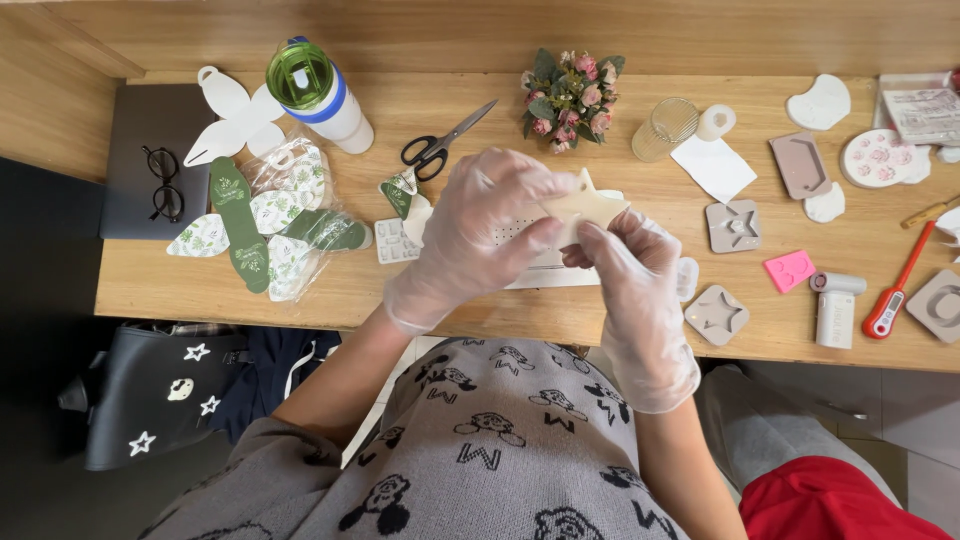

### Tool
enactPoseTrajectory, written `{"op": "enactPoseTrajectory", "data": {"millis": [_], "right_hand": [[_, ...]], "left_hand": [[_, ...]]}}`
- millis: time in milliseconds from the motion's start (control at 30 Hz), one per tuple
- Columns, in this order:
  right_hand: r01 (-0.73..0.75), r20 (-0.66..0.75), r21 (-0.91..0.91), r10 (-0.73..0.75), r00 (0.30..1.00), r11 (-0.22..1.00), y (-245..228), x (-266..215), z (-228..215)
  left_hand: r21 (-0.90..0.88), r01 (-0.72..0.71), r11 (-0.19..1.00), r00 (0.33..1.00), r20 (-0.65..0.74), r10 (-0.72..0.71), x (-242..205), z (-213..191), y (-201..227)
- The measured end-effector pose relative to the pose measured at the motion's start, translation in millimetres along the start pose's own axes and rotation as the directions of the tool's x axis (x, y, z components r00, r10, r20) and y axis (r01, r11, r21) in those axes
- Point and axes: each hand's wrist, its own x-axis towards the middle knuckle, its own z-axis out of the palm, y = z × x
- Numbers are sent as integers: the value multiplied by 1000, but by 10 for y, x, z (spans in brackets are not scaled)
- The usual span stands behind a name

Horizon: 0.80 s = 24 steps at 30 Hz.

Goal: Putting on protective gloves and inspecting decorative wax shapes and silicone molds on a workbench in a candle studio.

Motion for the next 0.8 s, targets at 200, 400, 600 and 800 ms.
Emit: {"op": "enactPoseTrajectory", "data": {"millis": [200,400,600,800], "right_hand": [[-112,195,86,94,976,990,-140,-17,-258],[-306,10,-298,323,946,904,-190,187,-180],[-152,96,-254,181,979,955,-27,240,-375],[-39,102,-207,61,993,977,-356,94,-388]], "left_hand": [[-461,814,354,544,390,-743,-121,117,-36],[-554,830,62,399,513,-760,-254,362,-159],[-645,758,95,450,413,-792,-151,427,53],[-631,719,291,537,239,-809,-6,434,262]]}}
